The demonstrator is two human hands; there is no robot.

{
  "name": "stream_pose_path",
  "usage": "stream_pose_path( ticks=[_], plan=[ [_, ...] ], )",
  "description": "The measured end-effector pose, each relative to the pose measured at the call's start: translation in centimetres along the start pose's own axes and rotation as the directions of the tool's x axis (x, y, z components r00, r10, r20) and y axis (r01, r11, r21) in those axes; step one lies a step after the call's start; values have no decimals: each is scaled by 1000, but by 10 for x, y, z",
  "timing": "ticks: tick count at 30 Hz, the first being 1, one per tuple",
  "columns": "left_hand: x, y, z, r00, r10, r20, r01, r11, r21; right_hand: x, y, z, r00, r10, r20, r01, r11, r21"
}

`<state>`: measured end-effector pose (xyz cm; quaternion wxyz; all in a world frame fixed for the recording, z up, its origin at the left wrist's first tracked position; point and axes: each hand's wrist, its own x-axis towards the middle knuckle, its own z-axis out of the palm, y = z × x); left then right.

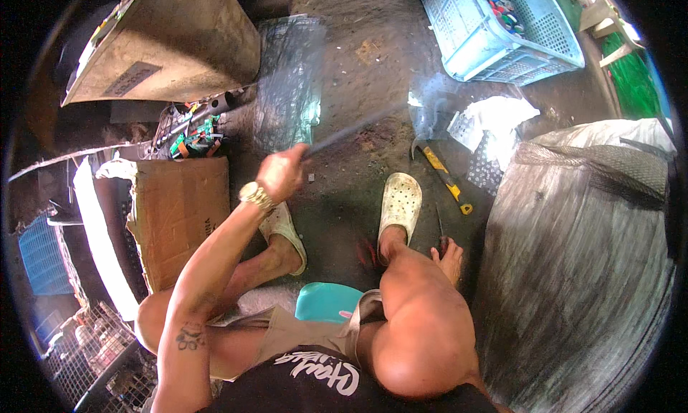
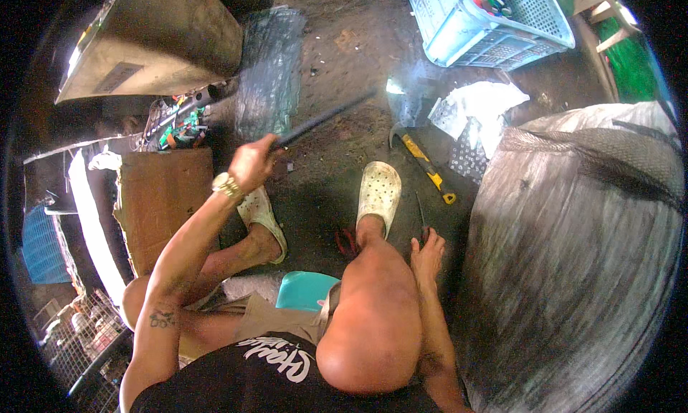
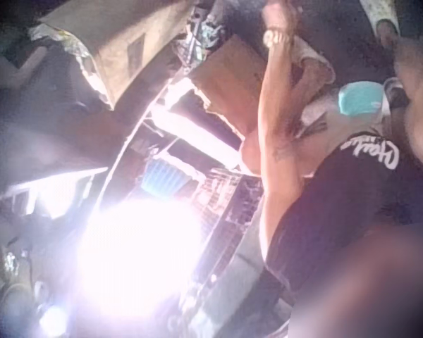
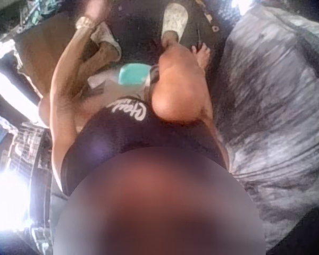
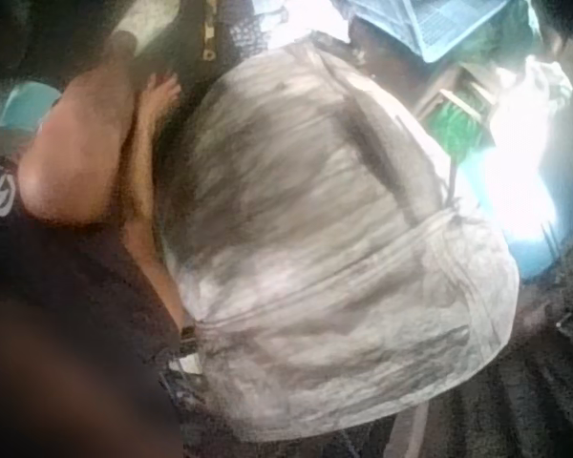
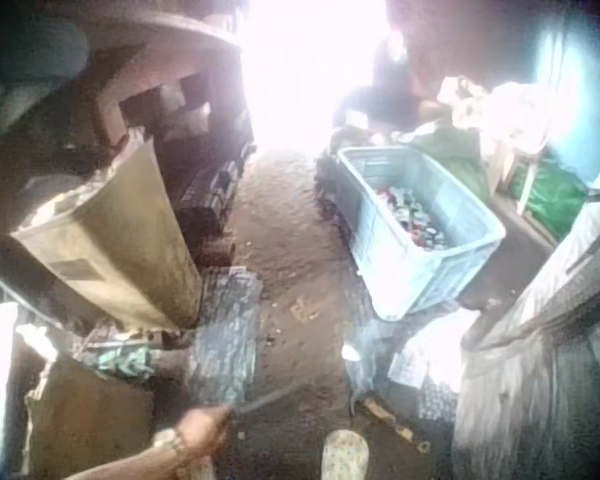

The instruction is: The person sits on a small stool and uses a screwdriver to remove screws from a black plastic electronic casing. They open the casing, remove a green circuit board, and place it into a plastic bag. The person then picks up another casing and begins removing screws from it as well.

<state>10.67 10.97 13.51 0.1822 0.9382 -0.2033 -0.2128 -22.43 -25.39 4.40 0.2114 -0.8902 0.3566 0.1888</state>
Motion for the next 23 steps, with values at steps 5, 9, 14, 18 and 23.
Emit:
stream_pose_path(
  ticks=[5,9,14,18,23],
  plan=[
    [-39,60,-55,868,-158,-471,44,969,-243,10,4,17,996,-35,-83,51,978,204],
    [-21,79,15,891,-294,-347,259,955,-144,26,-10,11,960,-48,-276,85,989,125],
    [13,56,101,940,-321,-119,319,947,-33,95,-15,-21,802,-356,-480,286,934,-216],
    [19,33,105,945,-300,-128,295,954,-54,129,-27,-35,939,-297,-175,243,930,-277],
    [27,6,99,930,-354,-97,350,935,-55,115,-66,-37,993,-115,38,115,993,-13]
  ],
)
